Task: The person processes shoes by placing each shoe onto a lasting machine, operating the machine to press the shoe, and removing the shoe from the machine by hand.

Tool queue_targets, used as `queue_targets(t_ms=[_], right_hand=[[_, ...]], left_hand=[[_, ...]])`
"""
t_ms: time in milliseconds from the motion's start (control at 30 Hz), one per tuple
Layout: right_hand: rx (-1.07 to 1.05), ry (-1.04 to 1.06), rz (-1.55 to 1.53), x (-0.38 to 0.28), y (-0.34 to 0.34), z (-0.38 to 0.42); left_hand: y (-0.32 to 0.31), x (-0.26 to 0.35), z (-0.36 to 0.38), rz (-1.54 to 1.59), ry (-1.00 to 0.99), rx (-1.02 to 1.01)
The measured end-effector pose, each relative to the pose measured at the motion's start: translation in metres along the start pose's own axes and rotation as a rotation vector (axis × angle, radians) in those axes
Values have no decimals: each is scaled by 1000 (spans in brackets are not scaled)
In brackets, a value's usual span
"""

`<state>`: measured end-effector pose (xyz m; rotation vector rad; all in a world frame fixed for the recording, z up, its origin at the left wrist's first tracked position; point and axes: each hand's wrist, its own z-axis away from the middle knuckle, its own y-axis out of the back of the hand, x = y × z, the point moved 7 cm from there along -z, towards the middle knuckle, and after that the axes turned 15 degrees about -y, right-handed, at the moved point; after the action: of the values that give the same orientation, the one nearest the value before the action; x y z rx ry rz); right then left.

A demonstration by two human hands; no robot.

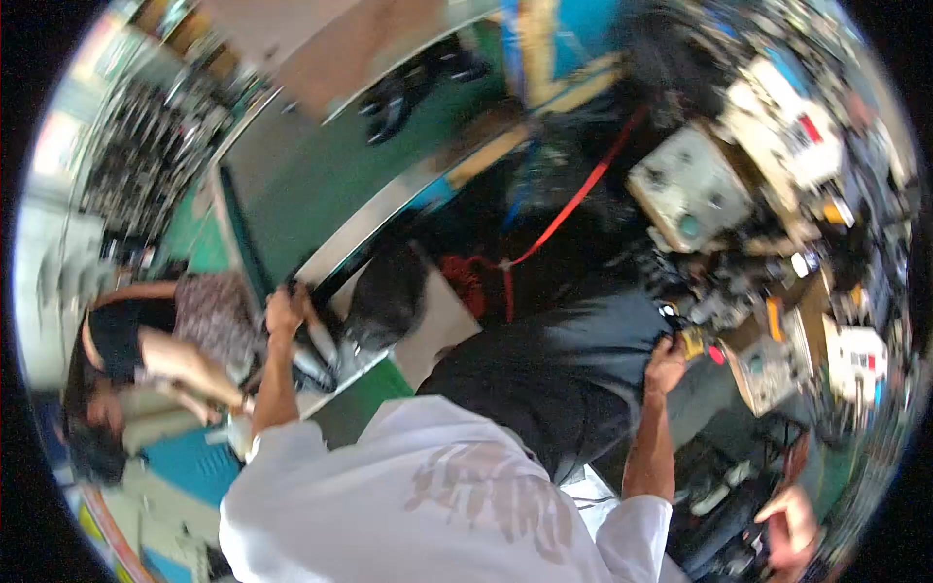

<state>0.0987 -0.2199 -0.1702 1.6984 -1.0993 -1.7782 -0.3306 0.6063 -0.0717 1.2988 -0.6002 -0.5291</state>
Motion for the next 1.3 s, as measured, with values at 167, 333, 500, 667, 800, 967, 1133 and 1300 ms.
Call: queue_targets(t_ms=[167, 333, 500, 667, 800, 967, 1133, 1300], right_hand=[[67, -144, 174, -34, 21, 11], [-37, -395, 336, -27, 16, 30], [-147, -664, 320, -50, 51, 71], [-128, -764, 194, -48, 66, 99], [-139, -787, 179, -36, 65, 99], [-108, -755, 168, -42, 72, 93], [-38, -755, 194, -38, 67, 77], [-74, -752, 223, -37, 64, 71]], left_hand=[[28, 193, -108, 256, -542, 147], [110, 532, -73, 547, -1063, 18], [179, 762, -32, 374, -1696, 590], [138, 932, -138, 10, -1594, 666], [138, 924, -94, -208, -1464, 867], [119, 924, -165, 37, -1470, 909], [118, 914, -155, 136, -1399, 924], [95, 921, -184, 247, -1395, 1150]])
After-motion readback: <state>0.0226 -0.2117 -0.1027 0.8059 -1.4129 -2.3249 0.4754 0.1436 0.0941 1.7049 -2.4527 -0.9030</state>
